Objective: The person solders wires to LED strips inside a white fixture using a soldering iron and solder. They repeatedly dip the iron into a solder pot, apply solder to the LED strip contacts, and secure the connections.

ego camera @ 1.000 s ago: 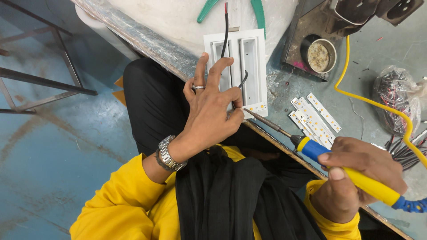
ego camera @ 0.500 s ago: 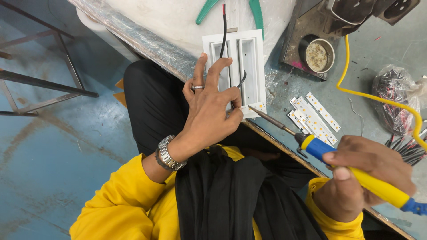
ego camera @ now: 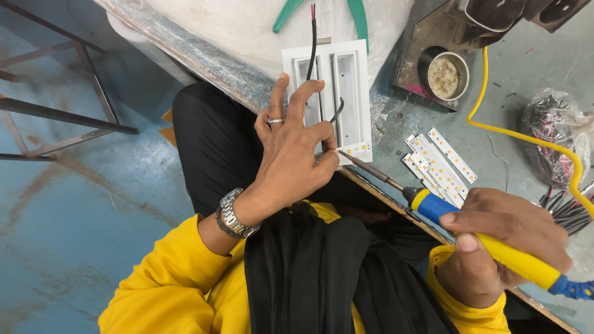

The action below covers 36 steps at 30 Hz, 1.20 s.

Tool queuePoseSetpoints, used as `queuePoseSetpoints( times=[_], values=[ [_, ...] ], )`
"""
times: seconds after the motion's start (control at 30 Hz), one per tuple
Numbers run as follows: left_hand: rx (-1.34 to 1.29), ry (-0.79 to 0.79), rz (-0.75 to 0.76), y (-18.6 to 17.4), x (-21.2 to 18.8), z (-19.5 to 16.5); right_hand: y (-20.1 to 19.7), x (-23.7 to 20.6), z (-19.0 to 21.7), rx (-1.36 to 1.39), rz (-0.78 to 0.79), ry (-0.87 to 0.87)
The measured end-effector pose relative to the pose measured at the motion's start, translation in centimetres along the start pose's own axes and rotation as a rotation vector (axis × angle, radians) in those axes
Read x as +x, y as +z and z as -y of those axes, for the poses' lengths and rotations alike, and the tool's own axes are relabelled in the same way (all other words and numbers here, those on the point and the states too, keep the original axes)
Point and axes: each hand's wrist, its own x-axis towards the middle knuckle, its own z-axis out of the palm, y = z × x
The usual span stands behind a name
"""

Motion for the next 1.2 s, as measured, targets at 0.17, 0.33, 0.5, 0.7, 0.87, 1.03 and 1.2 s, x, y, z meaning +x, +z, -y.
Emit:
queuePoseSetpoints(
  times=[0.17,0.33,0.5,0.7,0.87,1.03,1.2],
  values=[
    [-0.003,0.000,-0.004,0.0,-0.1,0.1,0.2,-0.2,-0.1,0.005,0.003,0.009],
    [0.002,-0.005,-0.010,0.0,-0.2,0.1,0.2,-0.4,0.1,-0.023,0.013,0.014],
    [0.000,-0.005,-0.011,0.1,-0.1,0.1,-0.3,-0.7,-0.2,-0.011,-0.003,-0.008],
    [-0.003,-0.009,-0.010,0.2,-0.1,0.0,-0.9,-1.0,-0.6,-0.002,-0.053,-0.012],
    [-0.001,-0.007,-0.006,0.2,-0.1,0.0,-1.0,-0.8,-0.6,-0.009,-0.031,-0.010],
    [-0.008,-0.008,-0.013,0.2,-0.2,0.0,-0.9,-0.9,-0.5,-0.002,-0.018,-0.006],
    [-0.004,-0.004,-0.014,0.0,0.0,-0.2,-1.2,-1.6,-1.4,0.062,-0.130,-0.021]
  ],
)
